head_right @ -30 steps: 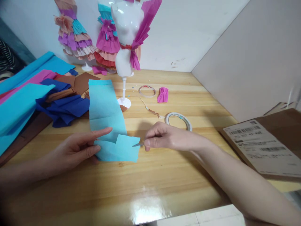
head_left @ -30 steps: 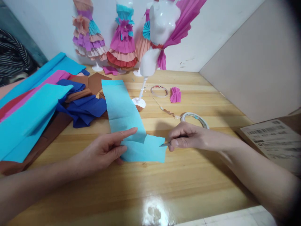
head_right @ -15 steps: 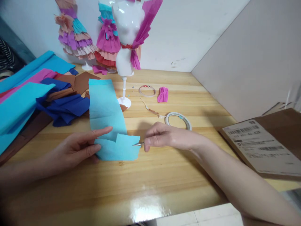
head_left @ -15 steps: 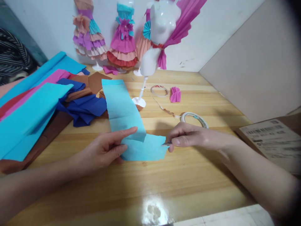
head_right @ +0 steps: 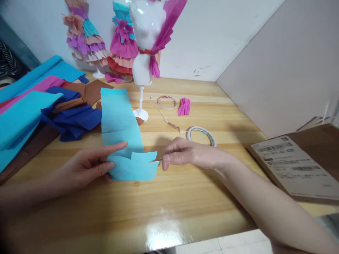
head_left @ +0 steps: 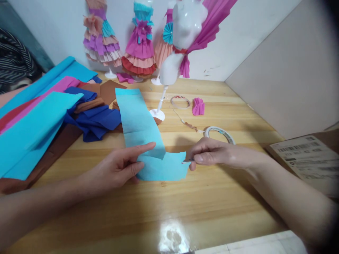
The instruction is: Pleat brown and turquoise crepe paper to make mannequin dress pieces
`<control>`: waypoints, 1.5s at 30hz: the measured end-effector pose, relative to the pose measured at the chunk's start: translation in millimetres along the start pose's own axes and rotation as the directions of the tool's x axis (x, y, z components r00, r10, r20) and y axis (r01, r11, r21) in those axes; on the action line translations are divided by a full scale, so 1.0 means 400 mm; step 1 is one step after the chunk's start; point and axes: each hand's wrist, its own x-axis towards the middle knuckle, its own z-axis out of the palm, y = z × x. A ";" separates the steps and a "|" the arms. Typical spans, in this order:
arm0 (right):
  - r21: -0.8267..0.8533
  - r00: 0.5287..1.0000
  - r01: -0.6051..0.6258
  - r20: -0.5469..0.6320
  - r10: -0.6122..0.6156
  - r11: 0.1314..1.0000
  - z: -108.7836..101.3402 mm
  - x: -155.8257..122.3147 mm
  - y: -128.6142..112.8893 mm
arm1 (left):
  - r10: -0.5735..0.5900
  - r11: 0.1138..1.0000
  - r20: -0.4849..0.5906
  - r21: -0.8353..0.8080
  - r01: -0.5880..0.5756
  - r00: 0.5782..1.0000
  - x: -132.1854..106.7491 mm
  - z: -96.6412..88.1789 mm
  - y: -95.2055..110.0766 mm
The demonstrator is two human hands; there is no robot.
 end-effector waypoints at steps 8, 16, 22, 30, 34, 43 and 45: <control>0.016 1.000 -0.004 -0.001 0.004 1.000 0.001 -0.005 -0.008 | -0.015 0.999 -0.001 -0.031 0.015 1.000 0.002 0.001 0.002; 0.017 1.000 -0.016 -0.021 0.017 1.000 0.004 -0.003 -0.014 | -0.026 0.999 0.003 -0.038 0.026 1.000 0.003 0.001 -0.001; 0.010 0.999 0.012 -0.033 -0.011 1.000 -0.005 -0.010 -0.014 | -0.042 0.999 0.001 -0.027 0.042 0.999 0.001 0.000 -0.003; 0.026 1.000 -0.026 -0.008 0.026 0.999 -0.003 -0.005 -0.012 | -0.038 0.999 0.000 -0.033 0.038 0.999 0.002 0.001 -0.004; 0.031 1.000 -0.032 0.003 0.031 0.999 0.004 -0.003 -0.017 | -0.050 0.998 0.003 -0.040 0.050 0.999 0.000 0.003 -0.006; 0.081 1.000 -0.019 0.016 0.017 0.997 0.010 0.008 -0.019 | -0.058 0.998 -0.003 -0.028 0.057 0.998 0.003 0.003 -0.005; 0.089 1.000 -0.019 0.019 0.017 0.996 0.012 0.011 -0.016 | -0.066 0.997 -0.004 -0.032 0.065 0.998 0.003 0.003 -0.002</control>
